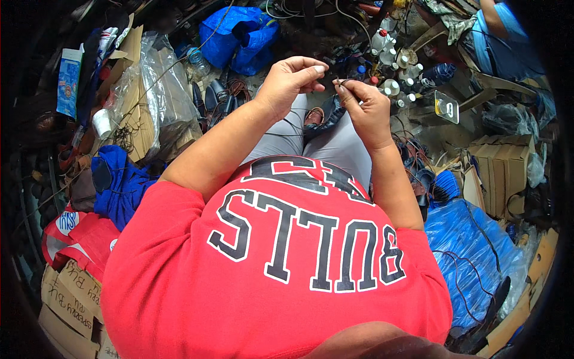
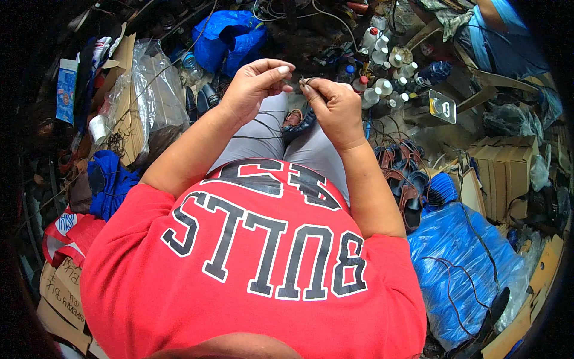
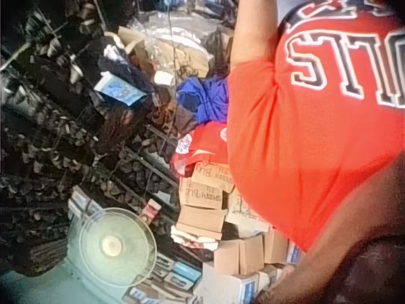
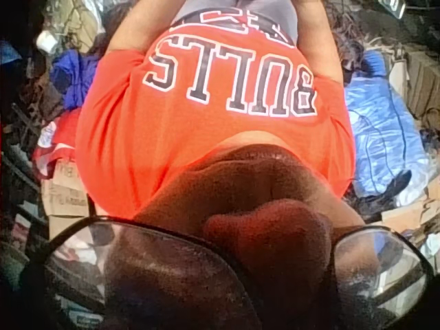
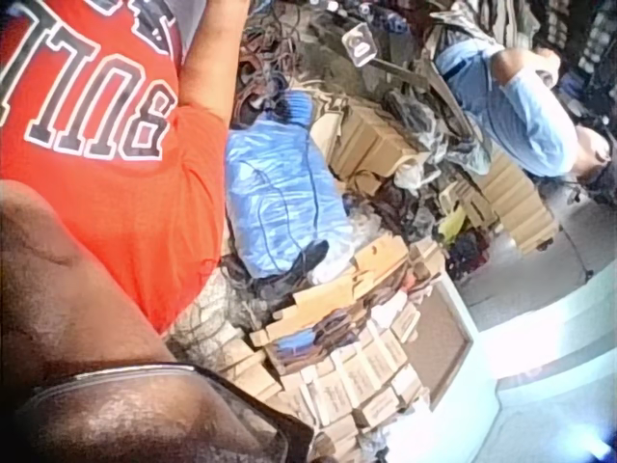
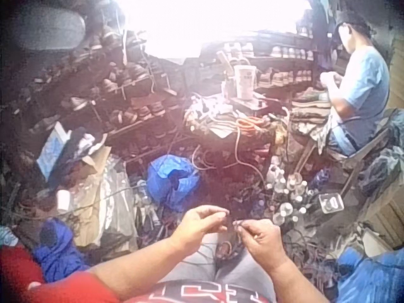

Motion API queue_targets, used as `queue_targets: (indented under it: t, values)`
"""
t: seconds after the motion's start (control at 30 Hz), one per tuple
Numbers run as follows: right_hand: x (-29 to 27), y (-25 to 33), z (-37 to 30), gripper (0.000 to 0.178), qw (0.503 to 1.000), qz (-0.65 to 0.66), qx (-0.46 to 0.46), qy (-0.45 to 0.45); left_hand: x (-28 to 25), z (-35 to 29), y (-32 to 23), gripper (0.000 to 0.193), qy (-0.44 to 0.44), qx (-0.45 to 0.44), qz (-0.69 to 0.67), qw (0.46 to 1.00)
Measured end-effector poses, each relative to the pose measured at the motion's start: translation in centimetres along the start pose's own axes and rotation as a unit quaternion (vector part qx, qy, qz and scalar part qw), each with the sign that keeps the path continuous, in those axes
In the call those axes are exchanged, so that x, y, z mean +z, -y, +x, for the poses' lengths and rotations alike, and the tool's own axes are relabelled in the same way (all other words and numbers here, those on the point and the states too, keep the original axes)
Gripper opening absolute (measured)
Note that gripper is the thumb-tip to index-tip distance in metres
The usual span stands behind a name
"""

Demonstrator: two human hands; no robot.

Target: Manually thread laces or small components through the eyelets of a shoe upper.

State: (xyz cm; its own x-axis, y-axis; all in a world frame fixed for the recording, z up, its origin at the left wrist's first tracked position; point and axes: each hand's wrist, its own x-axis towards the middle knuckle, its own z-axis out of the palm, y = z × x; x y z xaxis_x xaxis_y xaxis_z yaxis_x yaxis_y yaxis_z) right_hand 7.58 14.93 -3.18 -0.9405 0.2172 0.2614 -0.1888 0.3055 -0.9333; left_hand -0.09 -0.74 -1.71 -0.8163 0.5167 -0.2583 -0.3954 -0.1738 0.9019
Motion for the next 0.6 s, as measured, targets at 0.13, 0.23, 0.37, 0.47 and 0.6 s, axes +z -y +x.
queue_targets:
  t: [0.13, 0.23, 0.37, 0.47, 0.6]
  values:
    - [-0.2, 1.0, 0.2, 0.009, 0.978, -0.173, -0.111, -0.021, 0.3, -0.1, -0.2, 0.014, 0.028, 0.026, 0.073, 0.997]
    - [-0.2, 1.2, 0.2, 0.009, 0.967, -0.215, -0.132, -0.022, 0.7, -0.4, -0.3, 0.015, 0.039, 0.023, 0.077, 0.996]
    - [-0.2, 1.1, 0.2, 0.008, 0.961, -0.231, -0.150, -0.025, 0.6, -0.4, -0.1, 0.016, 0.045, 0.038, 0.101, 0.993]
    - [0.0, 1.2, 0.2, 0.008, 0.967, -0.213, -0.138, -0.027, 0.3, -0.2, 0.2, 0.016, 0.047, 0.035, 0.096, 0.994]
    - [0.0, 1.5, 0.1, 0.009, 0.976, -0.194, -0.101, -0.018, 0.2, -0.1, 0.2, 0.016, 0.055, 0.031, 0.085, 0.994]
